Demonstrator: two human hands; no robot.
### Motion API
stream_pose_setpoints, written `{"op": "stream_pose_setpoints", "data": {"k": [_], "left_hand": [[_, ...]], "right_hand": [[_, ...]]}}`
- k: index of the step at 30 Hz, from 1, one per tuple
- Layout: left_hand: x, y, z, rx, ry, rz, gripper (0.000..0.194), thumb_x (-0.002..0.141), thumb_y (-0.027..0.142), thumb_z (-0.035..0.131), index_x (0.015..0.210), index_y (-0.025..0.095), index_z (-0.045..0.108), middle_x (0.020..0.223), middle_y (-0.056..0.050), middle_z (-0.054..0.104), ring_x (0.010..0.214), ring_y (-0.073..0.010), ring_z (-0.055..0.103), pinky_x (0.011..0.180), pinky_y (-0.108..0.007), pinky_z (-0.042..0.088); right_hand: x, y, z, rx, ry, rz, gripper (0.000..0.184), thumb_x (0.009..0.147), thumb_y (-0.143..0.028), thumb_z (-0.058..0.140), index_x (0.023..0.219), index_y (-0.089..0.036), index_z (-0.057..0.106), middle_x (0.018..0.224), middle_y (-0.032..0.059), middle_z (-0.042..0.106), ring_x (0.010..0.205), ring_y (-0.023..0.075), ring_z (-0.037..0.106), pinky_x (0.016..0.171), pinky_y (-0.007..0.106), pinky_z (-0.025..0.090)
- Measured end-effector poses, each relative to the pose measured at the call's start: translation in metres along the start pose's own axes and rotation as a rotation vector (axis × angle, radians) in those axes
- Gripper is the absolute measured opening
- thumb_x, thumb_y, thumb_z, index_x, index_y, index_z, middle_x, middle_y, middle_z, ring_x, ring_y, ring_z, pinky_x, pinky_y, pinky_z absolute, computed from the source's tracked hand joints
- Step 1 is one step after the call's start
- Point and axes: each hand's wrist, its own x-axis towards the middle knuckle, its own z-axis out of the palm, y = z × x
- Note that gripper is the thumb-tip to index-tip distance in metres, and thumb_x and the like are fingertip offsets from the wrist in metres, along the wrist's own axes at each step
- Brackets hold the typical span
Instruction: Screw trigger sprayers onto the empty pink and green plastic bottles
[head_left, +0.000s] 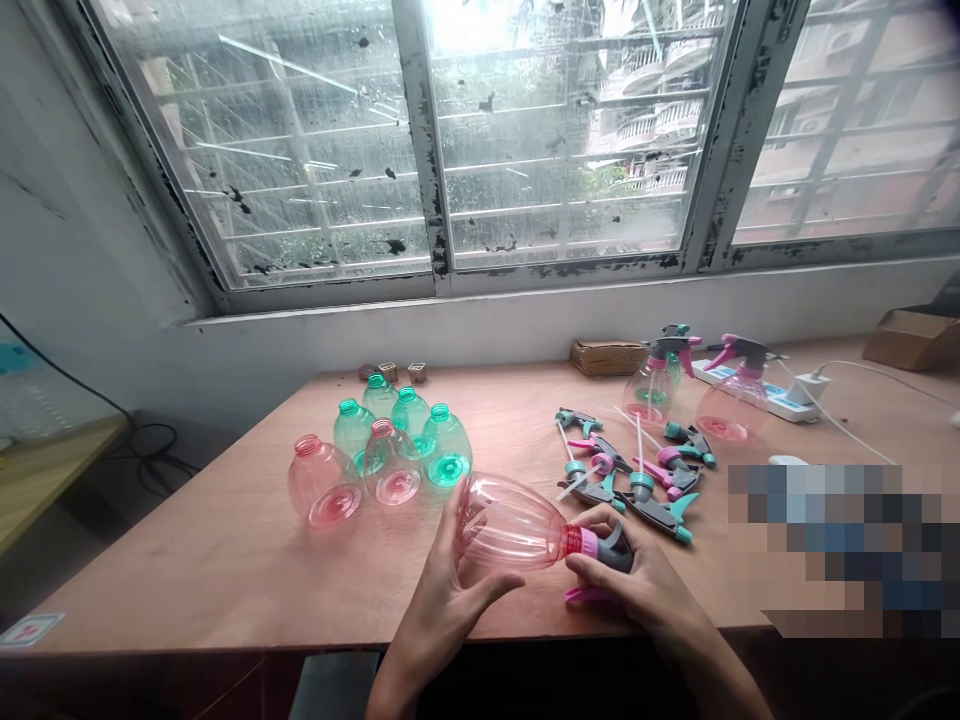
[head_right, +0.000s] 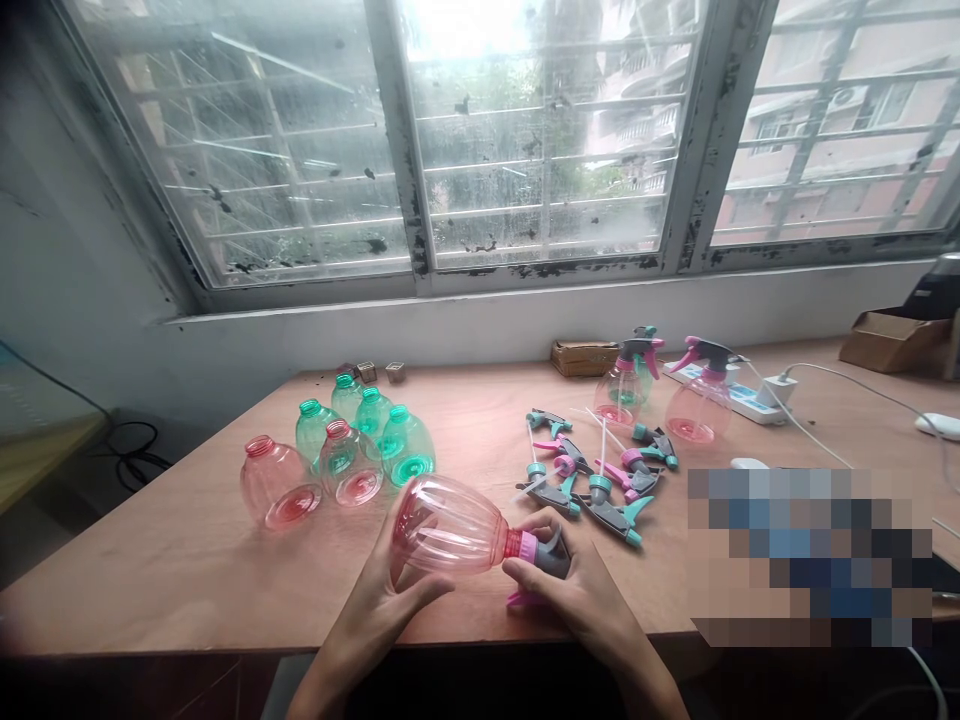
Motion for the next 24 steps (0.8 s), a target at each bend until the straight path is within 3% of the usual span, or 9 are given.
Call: {"op": "stream_pose_setpoints", "data": {"k": [5, 10, 16, 21, 24], "left_hand": [[0.002, -0.006, -0.002, -0.007, -0.003, -0.005, 0.098, 0.083, 0.047, 0.081, 0.163, 0.03, 0.026, 0.165, -0.012, 0.04, 0.152, -0.0359, 0.041, 0.126, -0.049, 0.033], [0.003, -0.012, -0.002, 0.058, 0.006, 0.088, 0.083, 0.09, 0.04, 0.075, 0.16, 0.04, 0.03, 0.17, -0.003, 0.033, 0.152, -0.033, 0.04, 0.127, -0.05, 0.031], [0.0, -0.006, -0.002, 0.04, 0.002, 0.04, 0.103, 0.082, 0.042, 0.084, 0.163, 0.036, 0.021, 0.171, -0.006, 0.03, 0.153, -0.0321, 0.037, 0.128, -0.046, 0.03], [0.0, -0.004, -0.003, 0.005, 0.018, -0.004, 0.097, 0.083, 0.047, 0.082, 0.162, 0.031, 0.028, 0.167, -0.009, 0.038, 0.149, -0.0355, 0.043, 0.124, -0.047, 0.037], [0.0, -0.005, -0.003, 0.05, -0.001, 0.06, 0.092, 0.084, 0.042, 0.081, 0.161, 0.037, 0.03, 0.172, -0.005, 0.03, 0.153, -0.0343, 0.039, 0.127, -0.046, 0.033]], "right_hand": [[0.001, 0.002, -0.004, -0.048, -0.034, -0.001, 0.043, 0.078, -0.055, 0.086, 0.093, -0.02, 0.065, 0.069, -0.0031, 0.065, 0.06, 0.0177, 0.066, 0.061, 0.034, 0.064], [0.003, 0.003, -0.007, -0.039, -0.014, -0.042, 0.043, 0.078, -0.056, 0.085, 0.091, -0.021, 0.064, 0.065, -0.0029, 0.066, 0.059, 0.0175, 0.063, 0.061, 0.032, 0.06], [0.002, 0.004, -0.004, -0.056, -0.002, -0.024, 0.046, 0.075, -0.057, 0.087, 0.093, -0.021, 0.066, 0.07, -0.0026, 0.065, 0.061, 0.0175, 0.063, 0.062, 0.035, 0.063], [0.001, 0.002, -0.002, -0.044, -0.019, 0.008, 0.046, 0.074, -0.055, 0.089, 0.093, -0.019, 0.068, 0.075, -0.0022, 0.064, 0.063, 0.0168, 0.063, 0.063, 0.037, 0.067], [0.001, 0.001, -0.003, -0.052, -0.028, 0.023, 0.045, 0.076, -0.056, 0.087, 0.094, -0.019, 0.067, 0.071, -0.0029, 0.064, 0.062, 0.0184, 0.067, 0.063, 0.037, 0.067]]}}
